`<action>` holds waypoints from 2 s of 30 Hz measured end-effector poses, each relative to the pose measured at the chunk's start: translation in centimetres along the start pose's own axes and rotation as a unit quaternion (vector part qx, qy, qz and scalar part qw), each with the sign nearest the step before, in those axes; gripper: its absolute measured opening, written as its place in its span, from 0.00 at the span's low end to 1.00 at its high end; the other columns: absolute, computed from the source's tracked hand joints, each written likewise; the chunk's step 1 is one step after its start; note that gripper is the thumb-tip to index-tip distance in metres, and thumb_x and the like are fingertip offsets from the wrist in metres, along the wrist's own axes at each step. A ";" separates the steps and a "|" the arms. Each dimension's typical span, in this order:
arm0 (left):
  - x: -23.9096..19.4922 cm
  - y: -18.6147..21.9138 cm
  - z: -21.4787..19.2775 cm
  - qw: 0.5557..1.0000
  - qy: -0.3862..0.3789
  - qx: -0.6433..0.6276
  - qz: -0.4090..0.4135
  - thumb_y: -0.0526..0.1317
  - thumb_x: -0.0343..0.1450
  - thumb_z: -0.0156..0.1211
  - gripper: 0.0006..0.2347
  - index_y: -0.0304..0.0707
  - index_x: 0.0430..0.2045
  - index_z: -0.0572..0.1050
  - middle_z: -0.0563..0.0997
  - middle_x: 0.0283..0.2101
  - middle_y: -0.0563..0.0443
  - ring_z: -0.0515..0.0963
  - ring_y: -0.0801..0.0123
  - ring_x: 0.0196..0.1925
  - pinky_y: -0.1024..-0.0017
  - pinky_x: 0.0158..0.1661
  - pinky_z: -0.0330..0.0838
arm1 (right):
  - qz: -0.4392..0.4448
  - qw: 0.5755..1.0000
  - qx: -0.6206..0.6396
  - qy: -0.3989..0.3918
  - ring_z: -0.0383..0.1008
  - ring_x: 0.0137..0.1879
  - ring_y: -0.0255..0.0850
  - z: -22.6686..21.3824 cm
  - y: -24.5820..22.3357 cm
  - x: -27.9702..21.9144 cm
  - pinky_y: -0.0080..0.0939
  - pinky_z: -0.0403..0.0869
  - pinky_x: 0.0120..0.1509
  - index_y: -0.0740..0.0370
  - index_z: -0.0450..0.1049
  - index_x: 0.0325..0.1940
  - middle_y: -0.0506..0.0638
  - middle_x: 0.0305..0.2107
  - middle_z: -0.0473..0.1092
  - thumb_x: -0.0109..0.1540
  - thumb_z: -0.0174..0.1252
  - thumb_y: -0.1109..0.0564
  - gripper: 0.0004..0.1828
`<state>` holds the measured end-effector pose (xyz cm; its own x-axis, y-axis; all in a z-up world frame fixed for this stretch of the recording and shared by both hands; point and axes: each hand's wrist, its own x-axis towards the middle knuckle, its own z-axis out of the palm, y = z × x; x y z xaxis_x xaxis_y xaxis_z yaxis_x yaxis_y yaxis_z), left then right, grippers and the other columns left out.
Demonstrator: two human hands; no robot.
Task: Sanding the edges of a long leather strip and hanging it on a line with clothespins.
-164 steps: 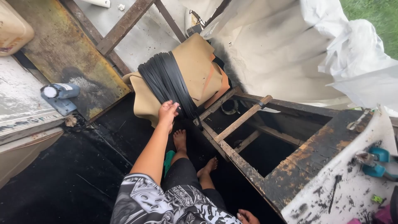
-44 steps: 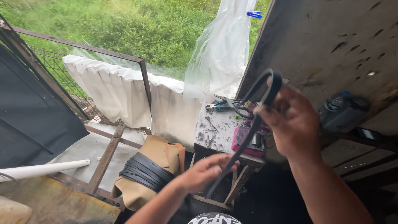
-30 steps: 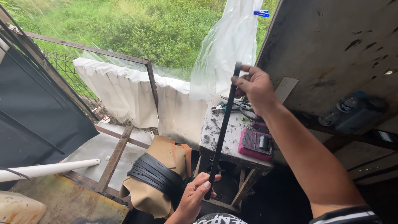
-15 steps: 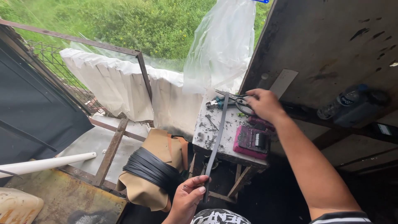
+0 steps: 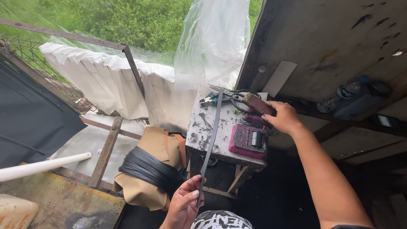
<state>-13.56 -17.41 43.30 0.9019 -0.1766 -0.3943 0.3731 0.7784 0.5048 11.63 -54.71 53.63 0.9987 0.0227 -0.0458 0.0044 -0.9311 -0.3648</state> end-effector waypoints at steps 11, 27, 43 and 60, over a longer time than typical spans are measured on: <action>-0.1 0.0 -1.4 0.994 -0.013 -0.091 -0.053 0.26 0.65 0.62 0.24 0.35 0.59 0.73 0.78 0.59 0.38 0.81 0.69 0.30 0.76 0.34 0.80 | -0.028 0.643 0.758 -0.106 0.79 0.42 0.57 -1.6 -4.2 -9.2 0.49 0.80 0.40 0.75 0.68 0.62 0.72 0.43 0.75 0.73 0.43 0.46 0.27; -0.8 0.5 -0.7 0.989 -0.084 -0.103 -0.064 0.29 0.65 0.66 0.28 0.38 0.64 0.70 0.76 0.57 0.49 0.77 0.76 0.31 0.87 0.33 0.75 | -0.212 0.859 0.466 0.032 0.78 0.55 0.43 7.9 -12.4 -20.6 0.39 0.77 0.64 0.70 0.72 0.61 0.58 0.51 0.76 0.57 0.67 0.63 0.28; -2.5 -0.2 1.3 0.990 -0.109 -0.078 -0.041 0.34 0.63 0.72 0.27 0.32 0.58 0.72 0.81 0.40 0.50 0.80 0.76 0.34 0.86 0.27 0.69 | -0.452 0.843 0.210 0.204 0.78 0.41 0.53 8.9 -14.6 -23.2 0.50 0.78 0.47 0.66 0.75 0.51 0.60 0.42 0.74 0.56 0.65 0.60 0.19; -2.1 -0.1 1.9 0.990 -0.046 -0.111 -0.073 0.31 0.65 0.68 0.21 0.32 0.53 0.73 0.80 0.46 0.43 0.81 0.66 0.46 0.73 0.42 0.78 | -0.463 0.832 0.195 0.237 0.80 0.42 0.52 9.5 -14.5 -23.8 0.50 0.79 0.47 0.62 0.77 0.48 0.59 0.43 0.75 0.62 0.61 0.46 0.18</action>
<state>-15.02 -18.26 45.56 0.8618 -0.3426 -0.3740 0.4526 0.8522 0.2625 -12.70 -38.25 51.18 0.4848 0.4322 0.7604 0.8581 -0.4031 -0.3180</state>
